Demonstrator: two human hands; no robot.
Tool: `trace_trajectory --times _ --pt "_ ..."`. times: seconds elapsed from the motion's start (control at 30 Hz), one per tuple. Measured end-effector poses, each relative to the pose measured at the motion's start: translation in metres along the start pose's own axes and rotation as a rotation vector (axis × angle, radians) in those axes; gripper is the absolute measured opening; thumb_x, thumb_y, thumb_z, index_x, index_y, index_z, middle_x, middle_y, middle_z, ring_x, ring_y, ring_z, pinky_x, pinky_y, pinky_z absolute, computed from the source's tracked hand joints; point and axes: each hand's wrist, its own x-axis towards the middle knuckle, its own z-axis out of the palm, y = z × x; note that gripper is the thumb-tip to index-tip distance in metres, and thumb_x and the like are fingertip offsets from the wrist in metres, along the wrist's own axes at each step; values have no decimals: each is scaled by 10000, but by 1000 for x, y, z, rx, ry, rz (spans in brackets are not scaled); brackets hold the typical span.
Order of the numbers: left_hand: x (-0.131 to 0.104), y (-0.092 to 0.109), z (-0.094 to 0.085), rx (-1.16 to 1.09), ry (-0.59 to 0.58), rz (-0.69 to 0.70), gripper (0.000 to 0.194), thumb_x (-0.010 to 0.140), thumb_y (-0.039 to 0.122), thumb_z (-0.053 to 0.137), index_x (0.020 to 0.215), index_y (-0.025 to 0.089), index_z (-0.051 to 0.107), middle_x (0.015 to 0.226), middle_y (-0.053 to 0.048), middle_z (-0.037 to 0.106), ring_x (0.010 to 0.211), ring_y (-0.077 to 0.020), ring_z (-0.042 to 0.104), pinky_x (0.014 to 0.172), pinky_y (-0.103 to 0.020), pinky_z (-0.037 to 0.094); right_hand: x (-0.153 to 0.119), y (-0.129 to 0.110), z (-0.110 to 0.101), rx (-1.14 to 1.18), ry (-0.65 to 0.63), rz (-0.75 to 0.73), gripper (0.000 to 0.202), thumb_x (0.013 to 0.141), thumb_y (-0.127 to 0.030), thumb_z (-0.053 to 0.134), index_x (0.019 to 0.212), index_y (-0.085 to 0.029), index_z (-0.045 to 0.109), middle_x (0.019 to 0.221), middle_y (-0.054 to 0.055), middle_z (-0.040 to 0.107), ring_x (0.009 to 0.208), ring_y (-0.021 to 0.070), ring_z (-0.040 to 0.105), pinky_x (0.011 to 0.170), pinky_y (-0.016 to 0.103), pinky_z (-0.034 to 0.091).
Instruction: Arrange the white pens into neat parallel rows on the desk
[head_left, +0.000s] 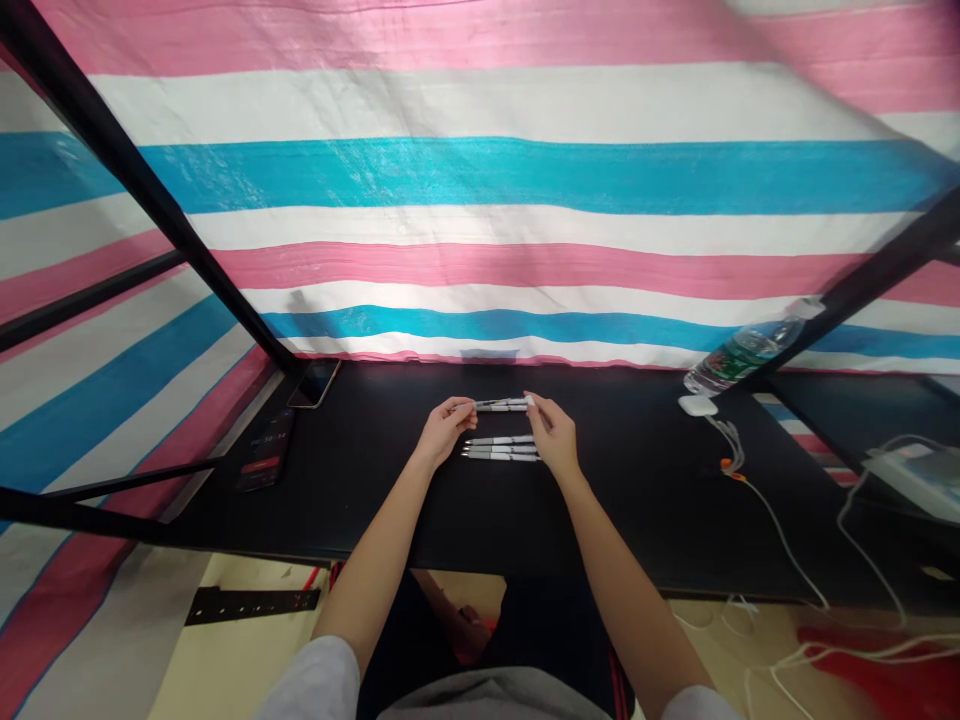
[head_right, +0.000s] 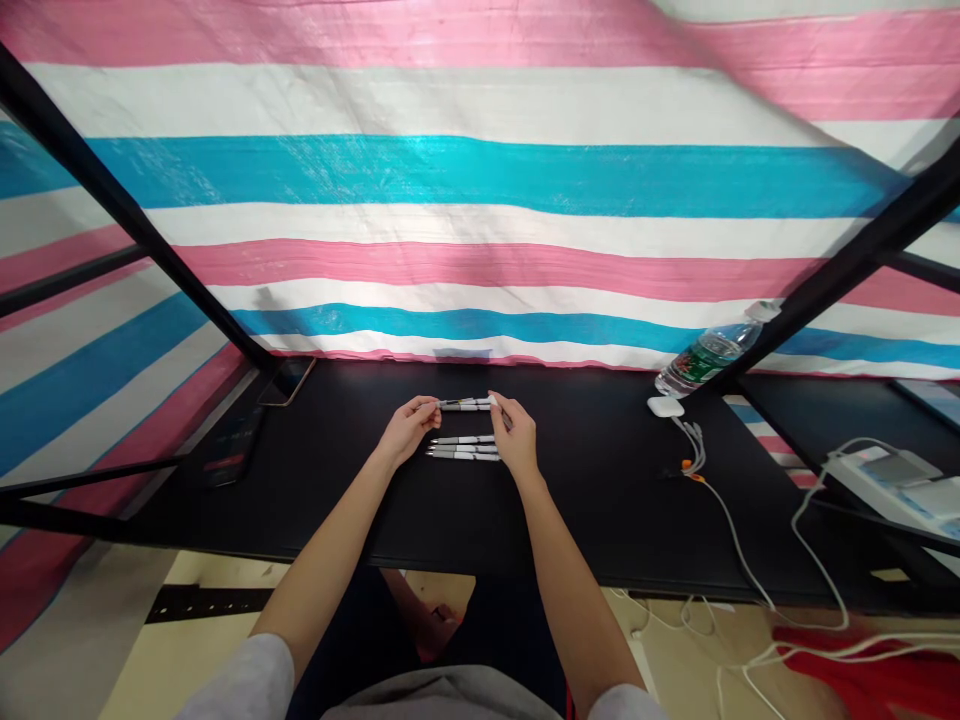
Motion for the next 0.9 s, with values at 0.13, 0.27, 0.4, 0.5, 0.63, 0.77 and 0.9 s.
trace_trajectory --times 0.13,0.27,0.4,0.5,0.63,0.77,0.9 --pt "0 -1 0 -1 -2 -9 321 674 351 804 857 125 667 687 -16 619 633 -101 575 659 -267 474 -2 -7 0 -101 -74 -99 364 940 -399 481 1147 -193 699 742 31 603 595 135 504 625 273 467" --pt "0 -1 1 12 3 -25 316 663 336 808 845 124 661 676 -13 615 620 -97 567 647 -261 463 -3 -8 1 -110 -113 -126 359 954 -367 469 1174 -190 691 760 32 610 603 133 512 629 265 457" --pt "0 -1 2 38 -1 -14 298 670 328 801 836 124 660 650 -4 603 605 -93 552 640 -256 450 -2 -4 0 -145 -137 -152 337 948 -350 483 1171 -209 694 792 29 598 582 120 491 616 260 455" --pt "-1 -2 1 88 2 5 291 670 327 798 833 127 664 611 11 579 581 -88 527 629 -252 436 -2 1 1 -201 -132 -173 313 936 -320 494 1157 -231 696 793 29 584 614 134 500 651 276 472" --pt "-1 -5 -1 163 6 28 292 666 332 796 843 133 675 591 20 573 563 -86 509 616 -247 417 -3 7 3 -264 -153 -235 300 918 -253 489 1135 -233 694 851 59 587 765 184 551 743 324 497" --pt "0 -7 -3 218 4 45 283 679 346 782 844 138 683 585 13 583 568 -100 520 613 -253 416 -3 5 4 -215 -222 -266 308 906 -204 475 1155 -230 655 921 70 582 850 197 577 791 335 510" --pt "2 -5 -3 185 32 74 288 671 352 785 828 136 678 588 17 575 566 -98 520 611 -253 427 -2 -1 3 -161 -199 -237 177 883 -200 514 1001 -207 646 906 62 581 820 188 586 760 315 517"
